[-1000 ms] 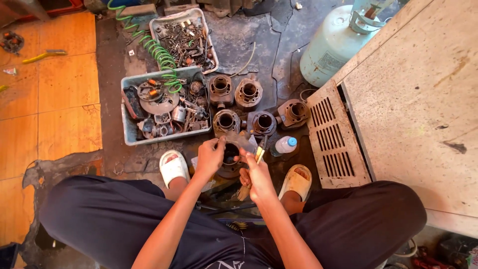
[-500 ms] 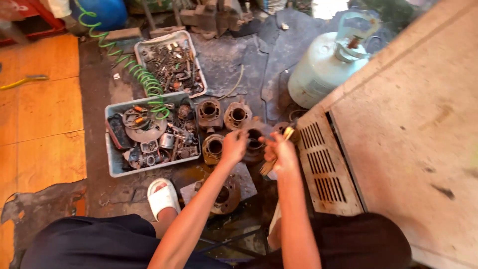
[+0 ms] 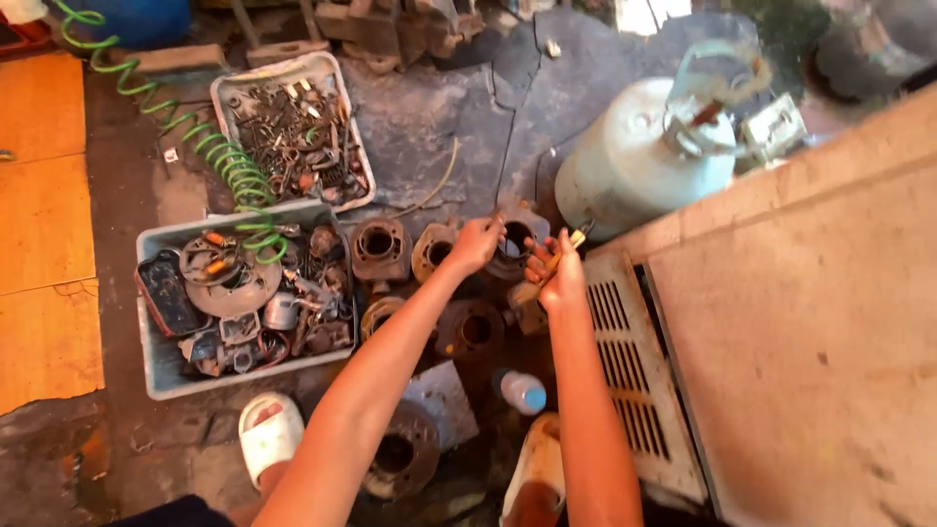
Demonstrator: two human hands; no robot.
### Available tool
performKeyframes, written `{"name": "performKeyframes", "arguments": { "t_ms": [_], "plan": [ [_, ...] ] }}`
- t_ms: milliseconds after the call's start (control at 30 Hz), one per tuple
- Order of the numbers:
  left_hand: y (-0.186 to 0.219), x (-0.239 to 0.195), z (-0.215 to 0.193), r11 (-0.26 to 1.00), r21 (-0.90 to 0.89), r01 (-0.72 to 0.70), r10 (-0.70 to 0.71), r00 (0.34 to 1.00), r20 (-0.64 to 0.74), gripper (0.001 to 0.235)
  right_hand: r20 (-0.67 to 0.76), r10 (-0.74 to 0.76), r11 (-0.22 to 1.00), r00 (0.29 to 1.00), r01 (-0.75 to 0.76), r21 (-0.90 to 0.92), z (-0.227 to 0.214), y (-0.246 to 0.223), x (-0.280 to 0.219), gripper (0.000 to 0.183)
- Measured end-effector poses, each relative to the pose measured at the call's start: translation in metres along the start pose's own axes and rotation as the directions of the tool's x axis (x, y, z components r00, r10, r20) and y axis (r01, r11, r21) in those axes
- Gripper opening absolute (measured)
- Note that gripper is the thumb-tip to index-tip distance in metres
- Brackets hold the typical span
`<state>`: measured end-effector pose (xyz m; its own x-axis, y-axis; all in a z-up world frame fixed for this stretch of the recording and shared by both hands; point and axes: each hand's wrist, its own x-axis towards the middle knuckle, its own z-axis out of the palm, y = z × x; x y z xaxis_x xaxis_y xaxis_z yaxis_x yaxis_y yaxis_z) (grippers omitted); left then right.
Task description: Cleaning motorcycle engine cylinders using a brush and cleaning fluid while sitting on the floor.
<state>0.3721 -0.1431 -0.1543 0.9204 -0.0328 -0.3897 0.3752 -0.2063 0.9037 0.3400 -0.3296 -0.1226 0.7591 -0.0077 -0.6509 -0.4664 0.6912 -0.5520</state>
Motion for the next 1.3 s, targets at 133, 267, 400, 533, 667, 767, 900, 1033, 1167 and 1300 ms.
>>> {"name": "performKeyframes", "arguments": {
  "t_ms": [133,267,400,533,667,767,900,1033,1167,1300],
  "plan": [
    [-0.039,0.048,0.020,0.994,-0.030,0.101,-0.100,0.995,0.028,0.053,0.003,0.022,1.000,1.000,-0.022,0.006,-0.008,0.006,0.028,0.042],
    [-0.056,0.079,0.023,0.951,-0.088,0.296,-0.297,0.955,0.005,0.074,-0.072,0.060,0.990,0.996,-0.069,-0.123,-0.013,0.020,0.063,0.037],
    [-0.092,0.100,0.044,0.895,-0.272,0.354,-0.369,0.929,-0.005,0.070,-0.120,0.066,0.917,0.991,-0.108,-0.385,-0.054,0.061,0.109,0.036],
    [-0.023,0.034,0.020,0.890,-0.251,0.381,-0.383,0.923,0.041,0.097,-0.152,-0.108,0.804,0.982,-0.004,-0.595,-0.047,0.017,0.073,0.033],
    [0.029,-0.026,0.033,0.971,0.228,-0.074,0.122,0.972,-0.203,0.033,-0.222,-0.373,0.505,0.901,-0.004,-0.863,-0.089,0.000,0.055,0.033],
    [0.008,-0.038,0.077,0.861,0.447,-0.244,0.292,0.956,-0.040,0.020,-0.305,-0.427,0.426,0.851,-0.108,-0.898,-0.172,0.037,0.053,0.034],
    [-0.034,-0.029,0.119,0.741,0.645,-0.188,-0.030,0.950,0.311,0.041,-0.441,-0.242,0.740,0.864,-0.130,-0.660,-0.159,0.071,0.020,0.043],
    [-0.023,-0.045,0.117,0.842,0.536,-0.062,-0.065,0.975,0.214,0.040,-0.455,0.059,0.974,0.888,-0.151,-0.168,-0.170,0.072,0.020,0.034],
    [-0.064,-0.015,0.135,0.917,0.382,0.116,-0.176,0.976,0.125,0.045,-0.363,0.085,0.996,0.928,-0.071,0.050,-0.162,0.071,0.011,0.026],
    [-0.068,-0.025,0.130,0.941,0.299,0.158,-0.203,0.971,0.127,0.043,-0.372,-0.073,0.995,0.925,0.043,-0.088,-0.117,0.065,-0.036,0.026]
  ]
}}
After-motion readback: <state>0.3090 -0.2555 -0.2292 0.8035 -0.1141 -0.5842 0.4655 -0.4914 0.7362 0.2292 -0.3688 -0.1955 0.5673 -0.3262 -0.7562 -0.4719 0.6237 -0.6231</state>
